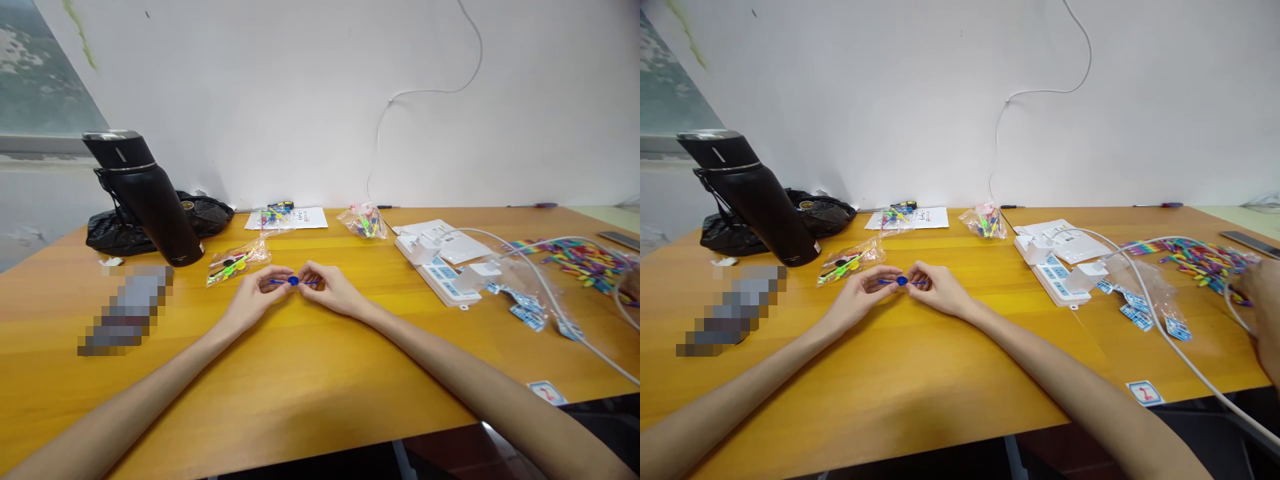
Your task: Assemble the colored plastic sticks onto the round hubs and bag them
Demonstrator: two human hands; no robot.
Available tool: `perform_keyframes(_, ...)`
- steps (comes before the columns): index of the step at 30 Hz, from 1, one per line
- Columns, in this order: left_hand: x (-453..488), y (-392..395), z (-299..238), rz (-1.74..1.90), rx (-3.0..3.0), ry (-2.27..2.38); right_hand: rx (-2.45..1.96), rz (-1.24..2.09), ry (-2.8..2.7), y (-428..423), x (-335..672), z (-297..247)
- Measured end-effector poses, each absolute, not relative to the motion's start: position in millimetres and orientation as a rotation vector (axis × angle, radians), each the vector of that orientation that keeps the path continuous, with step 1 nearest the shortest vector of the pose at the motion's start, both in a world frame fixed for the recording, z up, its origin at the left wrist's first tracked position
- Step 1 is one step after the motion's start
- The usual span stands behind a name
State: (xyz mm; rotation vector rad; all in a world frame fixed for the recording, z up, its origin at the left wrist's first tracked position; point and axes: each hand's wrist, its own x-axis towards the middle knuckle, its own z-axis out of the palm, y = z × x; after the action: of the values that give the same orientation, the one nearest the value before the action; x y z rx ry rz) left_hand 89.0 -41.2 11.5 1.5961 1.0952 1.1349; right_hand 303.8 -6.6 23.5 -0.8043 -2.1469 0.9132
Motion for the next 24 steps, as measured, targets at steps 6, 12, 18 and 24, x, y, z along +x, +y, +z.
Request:
perform_keyframes(6,91.5,-43.6,13.4,1.118,1.592,1.126,-0.810,0.903,-2.151,-6.8,303.7,23.0)
perform_keyframes(12,91.5,-40.7,11.4,1.176,1.563,1.105,-0.840,0.892,-2.143,-5.0,303.3,20.5)
perform_keyframes(18,88.2,-37.2,11.3,1.260,1.483,1.167,-0.873,0.949,-2.064,-3.0,304.6,18.8)
perform_keyframes(24,86.5,-36.2,10.6,1.264,1.398,1.143,-0.822,1.013,-2.203,-6.6,305.6,22.4)
